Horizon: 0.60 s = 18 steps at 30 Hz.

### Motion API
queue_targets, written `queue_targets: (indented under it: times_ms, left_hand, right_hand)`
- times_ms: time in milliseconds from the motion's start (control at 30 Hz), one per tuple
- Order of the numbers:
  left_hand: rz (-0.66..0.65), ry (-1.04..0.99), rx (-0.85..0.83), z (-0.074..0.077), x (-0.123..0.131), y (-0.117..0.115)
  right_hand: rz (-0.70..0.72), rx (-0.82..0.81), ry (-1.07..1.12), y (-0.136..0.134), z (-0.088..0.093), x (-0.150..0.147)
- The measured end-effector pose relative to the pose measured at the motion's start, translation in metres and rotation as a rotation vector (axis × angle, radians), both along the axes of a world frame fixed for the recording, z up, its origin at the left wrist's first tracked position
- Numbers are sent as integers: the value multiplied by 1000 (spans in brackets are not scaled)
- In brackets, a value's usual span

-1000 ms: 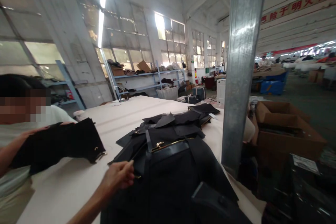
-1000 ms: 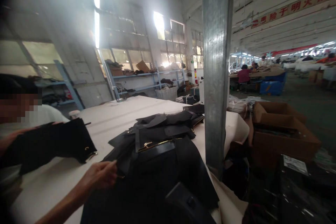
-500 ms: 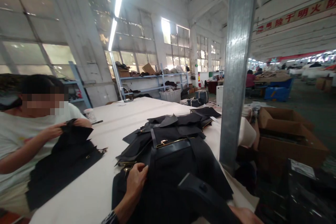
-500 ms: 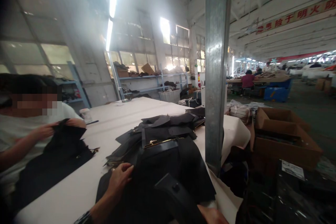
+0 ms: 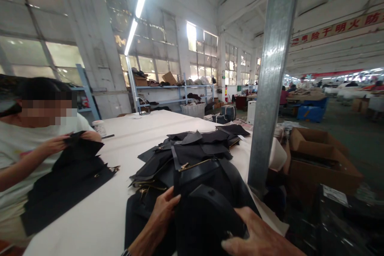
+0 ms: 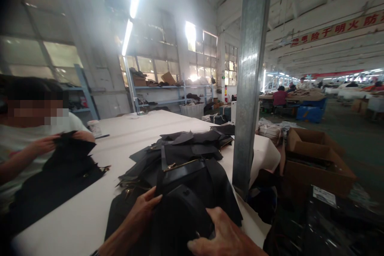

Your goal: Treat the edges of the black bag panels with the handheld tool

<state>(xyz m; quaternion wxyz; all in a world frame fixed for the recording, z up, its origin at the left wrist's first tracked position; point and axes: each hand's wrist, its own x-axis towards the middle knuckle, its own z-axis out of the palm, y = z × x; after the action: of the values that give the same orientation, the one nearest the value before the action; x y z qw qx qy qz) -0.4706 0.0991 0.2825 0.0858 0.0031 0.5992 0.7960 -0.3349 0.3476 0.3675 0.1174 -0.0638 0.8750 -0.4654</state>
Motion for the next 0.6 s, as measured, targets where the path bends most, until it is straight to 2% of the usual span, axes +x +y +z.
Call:
queue_targets:
  times_ms: [100, 233, 333, 467, 600]
  left_hand:
    - [-50, 43, 25, -1, 10, -2]
    - [-85, 139, -25, -4, 17, -6]
    - [-107, 166, -98, -1, 32, -2]
    - [-155, 130, 14, 0, 56, 5]
    - [-188, 54, 141, -7, 64, 0]
  right_hand:
    - [62, -94, -32, -13, 6, -12]
    - [207, -297, -40, -30, -2, -30]
    - [275, -358, -67, -41, -7, -41]
    - [235, -379, 15, -46, 5, -47]
    - [201, -369, 59, -38, 24, -38]
